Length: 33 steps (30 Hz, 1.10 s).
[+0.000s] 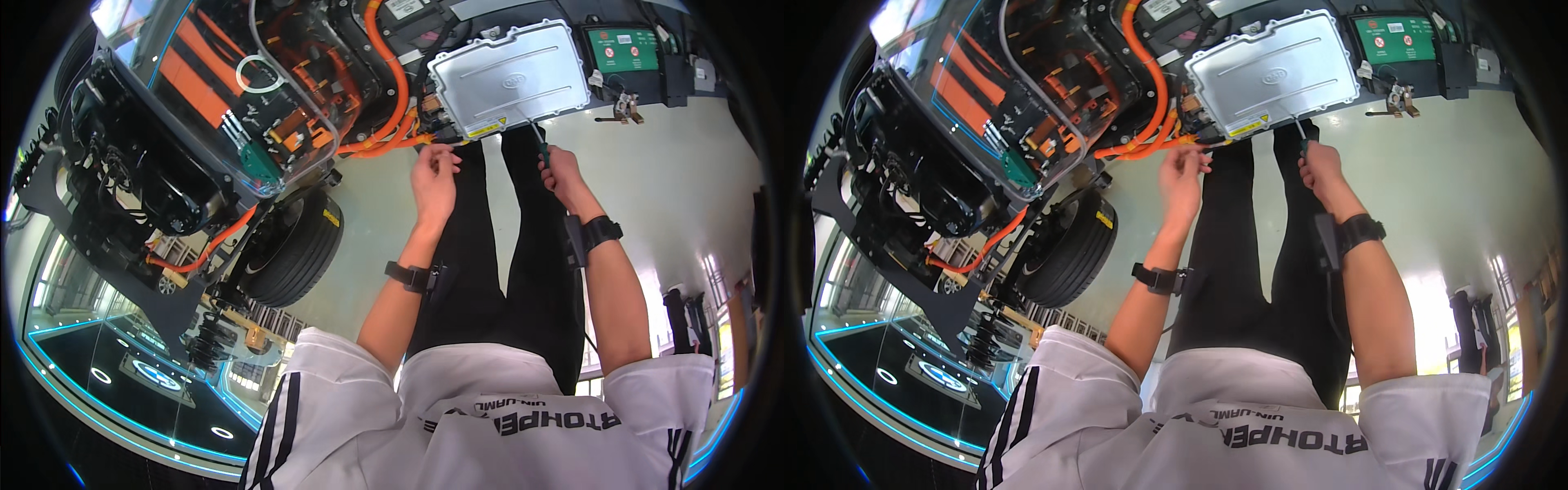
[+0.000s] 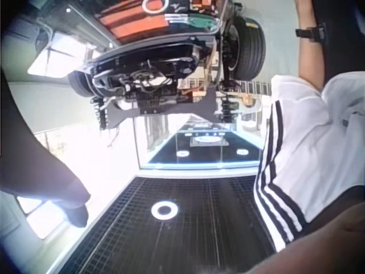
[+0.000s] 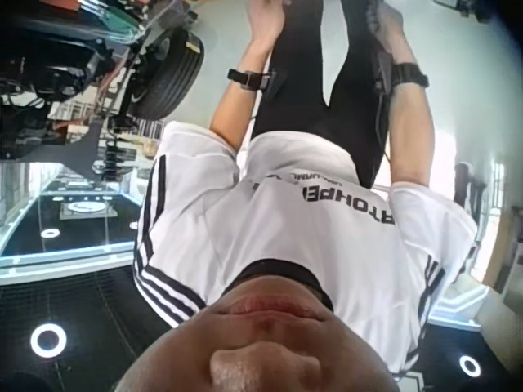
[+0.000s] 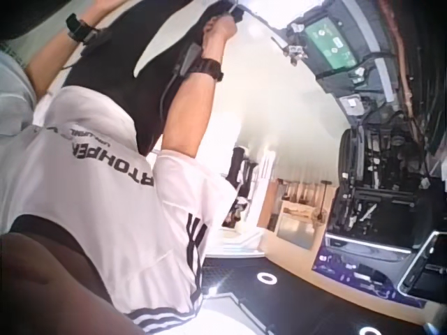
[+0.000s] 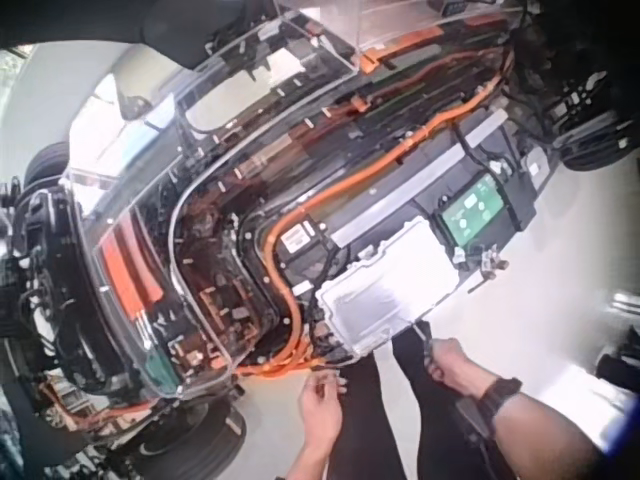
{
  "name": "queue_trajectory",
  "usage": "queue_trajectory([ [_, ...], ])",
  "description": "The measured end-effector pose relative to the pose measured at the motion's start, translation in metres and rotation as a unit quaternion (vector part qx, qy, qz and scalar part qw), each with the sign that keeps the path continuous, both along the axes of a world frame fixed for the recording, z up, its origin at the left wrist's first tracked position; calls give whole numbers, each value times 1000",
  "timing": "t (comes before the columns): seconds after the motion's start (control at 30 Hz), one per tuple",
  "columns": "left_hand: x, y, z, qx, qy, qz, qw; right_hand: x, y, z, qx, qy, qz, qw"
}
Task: The person uses a screwdriver to tighten screws on a silver metal casing located under the chassis of a vehicle. The person works methodically, moving from one screw to the next along the edge of the casing.
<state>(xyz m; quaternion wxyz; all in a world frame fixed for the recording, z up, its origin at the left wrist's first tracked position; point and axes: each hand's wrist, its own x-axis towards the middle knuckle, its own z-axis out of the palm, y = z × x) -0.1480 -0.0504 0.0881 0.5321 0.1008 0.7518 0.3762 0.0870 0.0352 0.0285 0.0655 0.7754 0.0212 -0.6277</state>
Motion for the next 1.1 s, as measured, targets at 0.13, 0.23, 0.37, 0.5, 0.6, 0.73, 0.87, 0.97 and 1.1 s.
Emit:
queue_trajectory([
  [0.13,-62,7,51,-24,300,28,953,-19,5,12,54,-59,273,959],
  [0.23,-104,3,57,27,411,87,907,-35,11,37,130,-146,599,777],
  [0.37,-127,23,67,36,419,128,898,-30,5,19,171,-199,613,745],
  [0.5,-135,22,58,37,422,90,901,-22,32,26,-6,-123,359,925],
  [0.6,-136,26,54,-9,480,29,877,2,9,14,120,-136,504,844],
  [0.73,-144,26,39,38,538,37,841,-24,16,34,122,-137,630,755],
  [0.87,-129,36,48,21,478,112,871,-13,1,14,133,-147,570,797],
  [0.97,-95,30,56,43,472,59,878,-14,2,9,84,-114,421,896],
  [1.1,-16,26,62,61,248,-11,967,-5,18,7,36,-66,276,958],
])
